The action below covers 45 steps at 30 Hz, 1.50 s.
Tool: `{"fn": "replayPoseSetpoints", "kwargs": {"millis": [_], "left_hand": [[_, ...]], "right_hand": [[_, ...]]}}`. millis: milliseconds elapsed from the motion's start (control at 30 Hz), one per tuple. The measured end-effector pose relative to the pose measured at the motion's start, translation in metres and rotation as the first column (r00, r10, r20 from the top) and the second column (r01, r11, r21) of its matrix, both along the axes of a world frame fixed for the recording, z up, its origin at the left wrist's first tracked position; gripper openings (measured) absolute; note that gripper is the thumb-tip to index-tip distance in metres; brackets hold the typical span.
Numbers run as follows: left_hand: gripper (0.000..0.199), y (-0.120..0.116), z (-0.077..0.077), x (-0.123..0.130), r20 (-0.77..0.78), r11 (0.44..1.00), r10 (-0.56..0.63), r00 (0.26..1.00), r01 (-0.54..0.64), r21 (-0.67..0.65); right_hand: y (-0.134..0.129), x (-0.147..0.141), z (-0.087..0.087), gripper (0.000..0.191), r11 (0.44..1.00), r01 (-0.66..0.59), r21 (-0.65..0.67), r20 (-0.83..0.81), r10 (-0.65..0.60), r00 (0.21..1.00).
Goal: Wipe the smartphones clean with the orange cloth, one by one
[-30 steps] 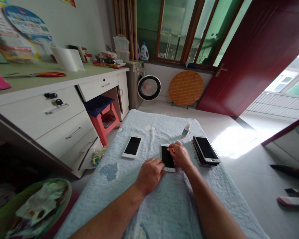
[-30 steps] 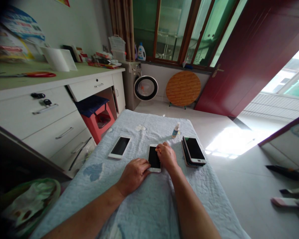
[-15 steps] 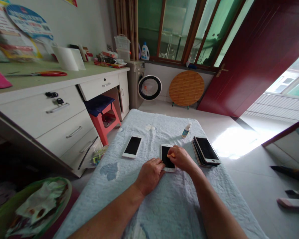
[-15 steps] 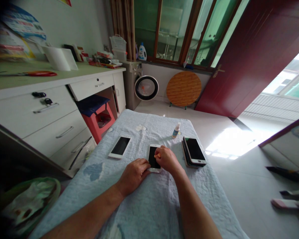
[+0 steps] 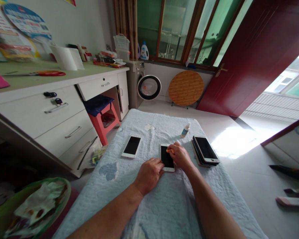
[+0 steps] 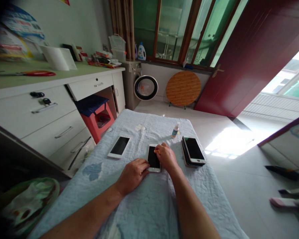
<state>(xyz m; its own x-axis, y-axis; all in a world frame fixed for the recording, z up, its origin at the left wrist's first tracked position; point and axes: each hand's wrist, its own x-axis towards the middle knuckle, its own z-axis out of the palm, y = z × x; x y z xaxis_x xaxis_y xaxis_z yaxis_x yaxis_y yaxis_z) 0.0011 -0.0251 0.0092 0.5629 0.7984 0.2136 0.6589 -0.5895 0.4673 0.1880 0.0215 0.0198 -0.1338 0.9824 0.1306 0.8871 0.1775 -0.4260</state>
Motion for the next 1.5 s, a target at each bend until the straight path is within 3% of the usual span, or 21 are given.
{"fn": "replayPoseSetpoints", "kwargs": {"millis": [133, 400, 600, 900, 1200, 1367, 1500], "left_hand": [[0.013, 0.001, -0.002, 0.0, 0.055, 1.0, 0.026, 0.998, -0.026, -0.008], [0.057, 0.008, -0.012, -0.004, 0.185, 0.993, 0.11, 0.976, -0.115, 0.015], [0.057, 0.009, -0.016, -0.005, 0.195, 0.994, 0.094, 0.976, -0.103, 0.038], [0.052, 0.013, -0.018, -0.006, 0.167, 0.999, 0.023, 0.986, -0.031, 0.042], [0.039, 0.012, -0.006, -0.009, 0.055, 1.0, -0.025, 0.998, 0.026, -0.005], [0.038, 0.012, -0.004, -0.009, 0.048, 0.999, -0.019, 0.999, 0.02, -0.025], [0.04, 0.012, -0.006, -0.009, 0.053, 1.0, -0.02, 0.998, 0.021, -0.015]], "right_hand": [[0.004, 0.006, -0.005, 0.015, 0.999, 0.047, 0.023, 0.01, -0.047, 0.999], [-0.005, -0.013, 0.002, 0.018, 0.991, -0.132, 0.022, -0.053, 0.133, 0.99], [-0.014, -0.017, 0.015, 0.017, 0.945, -0.309, -0.105, -0.072, 0.303, 0.95], [-0.025, -0.019, 0.032, 0.016, 0.802, -0.565, -0.195, -0.201, 0.531, 0.823], [-0.023, 0.003, 0.036, 0.013, 0.821, -0.46, -0.338, -0.17, 0.427, 0.888], [-0.025, 0.013, 0.043, 0.021, 0.788, -0.344, -0.511, -0.176, 0.295, 0.939], [-0.025, 0.005, 0.048, 0.018, 0.808, -0.341, -0.481, -0.093, 0.34, 0.936]]}}
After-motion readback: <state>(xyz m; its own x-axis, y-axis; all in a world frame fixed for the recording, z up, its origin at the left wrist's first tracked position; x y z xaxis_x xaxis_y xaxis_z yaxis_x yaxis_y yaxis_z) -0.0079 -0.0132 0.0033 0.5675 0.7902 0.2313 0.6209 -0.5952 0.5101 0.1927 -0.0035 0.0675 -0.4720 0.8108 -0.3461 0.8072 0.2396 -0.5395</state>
